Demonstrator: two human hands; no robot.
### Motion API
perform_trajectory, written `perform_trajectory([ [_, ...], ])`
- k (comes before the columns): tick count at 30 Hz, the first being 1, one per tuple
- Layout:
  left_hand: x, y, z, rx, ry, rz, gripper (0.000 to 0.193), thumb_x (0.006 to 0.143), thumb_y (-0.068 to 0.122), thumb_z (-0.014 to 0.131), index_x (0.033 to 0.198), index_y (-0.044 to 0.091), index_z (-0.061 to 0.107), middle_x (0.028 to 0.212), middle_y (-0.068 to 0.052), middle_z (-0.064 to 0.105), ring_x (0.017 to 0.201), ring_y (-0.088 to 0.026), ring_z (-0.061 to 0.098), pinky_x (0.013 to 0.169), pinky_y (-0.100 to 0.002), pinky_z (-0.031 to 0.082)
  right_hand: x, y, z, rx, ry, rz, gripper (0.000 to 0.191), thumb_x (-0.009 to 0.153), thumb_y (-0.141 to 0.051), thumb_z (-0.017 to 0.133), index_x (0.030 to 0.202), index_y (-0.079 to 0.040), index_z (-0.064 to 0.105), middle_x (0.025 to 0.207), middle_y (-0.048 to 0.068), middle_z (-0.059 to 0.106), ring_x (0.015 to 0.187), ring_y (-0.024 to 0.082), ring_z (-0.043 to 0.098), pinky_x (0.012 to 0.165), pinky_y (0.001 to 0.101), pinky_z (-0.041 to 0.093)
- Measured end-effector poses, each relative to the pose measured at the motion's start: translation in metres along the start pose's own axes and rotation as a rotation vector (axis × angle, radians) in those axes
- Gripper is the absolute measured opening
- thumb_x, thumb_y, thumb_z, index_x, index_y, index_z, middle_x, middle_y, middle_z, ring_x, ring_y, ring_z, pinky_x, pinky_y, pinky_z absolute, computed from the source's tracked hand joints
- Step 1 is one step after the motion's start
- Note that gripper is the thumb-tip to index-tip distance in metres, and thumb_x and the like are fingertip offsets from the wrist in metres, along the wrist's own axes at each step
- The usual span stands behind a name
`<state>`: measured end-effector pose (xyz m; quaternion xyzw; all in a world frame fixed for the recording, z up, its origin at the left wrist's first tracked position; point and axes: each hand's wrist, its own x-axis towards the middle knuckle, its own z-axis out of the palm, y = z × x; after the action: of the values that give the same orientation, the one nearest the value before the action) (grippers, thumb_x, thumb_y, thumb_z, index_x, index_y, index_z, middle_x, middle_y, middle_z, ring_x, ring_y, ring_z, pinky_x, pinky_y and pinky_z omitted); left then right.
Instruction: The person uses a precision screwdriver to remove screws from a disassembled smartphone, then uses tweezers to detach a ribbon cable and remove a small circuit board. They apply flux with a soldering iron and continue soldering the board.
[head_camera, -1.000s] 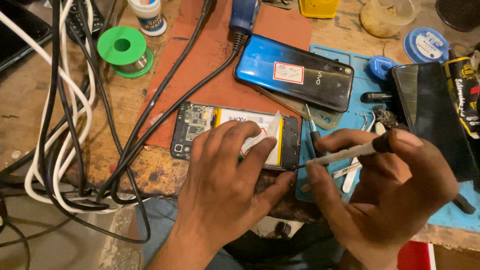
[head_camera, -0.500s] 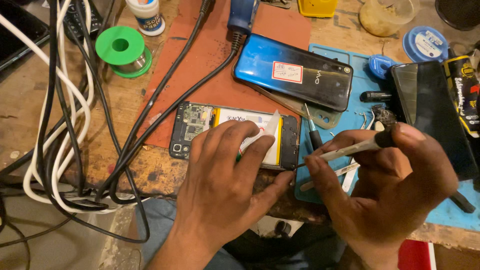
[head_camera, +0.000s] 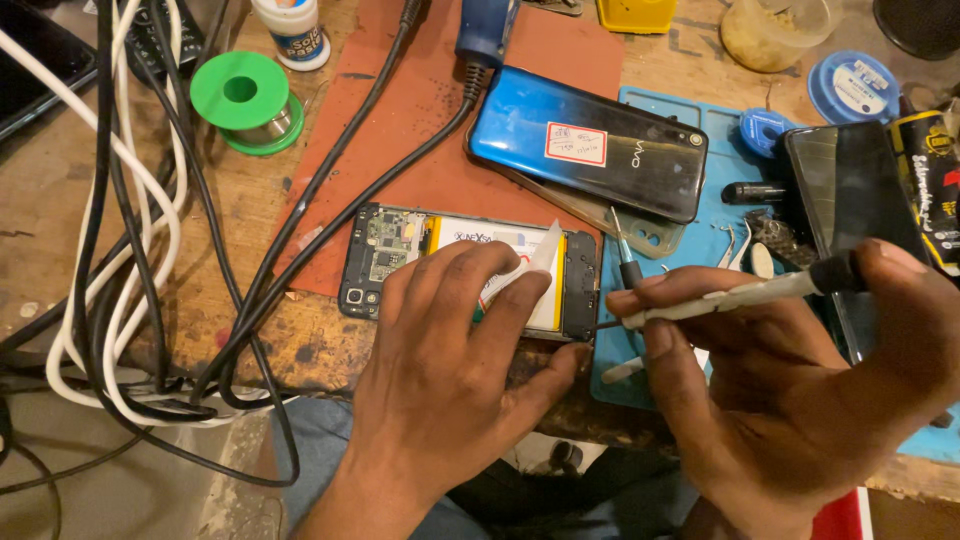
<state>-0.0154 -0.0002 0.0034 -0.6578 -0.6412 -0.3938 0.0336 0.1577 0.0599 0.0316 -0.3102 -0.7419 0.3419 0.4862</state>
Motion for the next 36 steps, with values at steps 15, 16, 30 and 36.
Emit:
perform_trajectory([
  [15, 0.001, 0.001, 0.0, -0.006, 0.01, -0.005, 0.052, 0.085, 0.038, 0.083, 0.123, 0.007, 0.065, 0.126, -0.011, 0.053, 0.126, -0.032, 0.053, 0.106, -0.051, 0.042, 0.012, 0.009, 0.01, 0.204, 0.355, 0.152, 0.081, 0.108, 0.014, 0.063, 0.157, -0.001, 0.0, 0.122, 0.024, 0.065, 0.107, 0.03, 0.078, 0.099, 0.0369, 0.064],
  [16, 0.001, 0.001, 0.0, -0.005, 0.008, -0.005, 0.052, 0.085, 0.038, 0.083, 0.122, 0.007, 0.065, 0.126, -0.011, 0.053, 0.126, -0.032, 0.053, 0.106, -0.051, 0.042, 0.013, 0.009, 0.009, 0.234, 0.38, 0.175, 0.083, 0.106, 0.014, 0.064, 0.157, 0.0, 0.0, 0.121, 0.024, 0.065, 0.106, 0.03, 0.079, 0.099, 0.0378, 0.064],
  [30, 0.0, 0.0, 0.0, -0.004, -0.001, -0.005, 0.054, 0.086, 0.039, 0.084, 0.124, 0.006, 0.065, 0.128, -0.011, 0.053, 0.127, -0.032, 0.053, 0.106, -0.05, 0.042, -0.01, 0.024, -0.001, 0.154, 0.089, 0.061, 0.086, 0.109, 0.014, 0.063, 0.164, -0.017, 0.004, 0.118, 0.025, 0.067, 0.102, 0.03, 0.075, 0.099, 0.042, 0.061],
  [36, 0.0, 0.0, 0.0, -0.015, 0.002, -0.002, 0.058, 0.079, 0.034, 0.086, 0.125, 0.006, 0.065, 0.129, -0.012, 0.053, 0.129, -0.033, 0.052, 0.106, -0.051, 0.041, 0.0, 0.015, 0.001, -0.002, -0.069, -0.083, 0.075, 0.108, 0.012, 0.067, 0.152, -0.018, 0.014, 0.113, 0.026, 0.069, 0.098, 0.031, 0.081, 0.089, 0.0389, 0.066],
])
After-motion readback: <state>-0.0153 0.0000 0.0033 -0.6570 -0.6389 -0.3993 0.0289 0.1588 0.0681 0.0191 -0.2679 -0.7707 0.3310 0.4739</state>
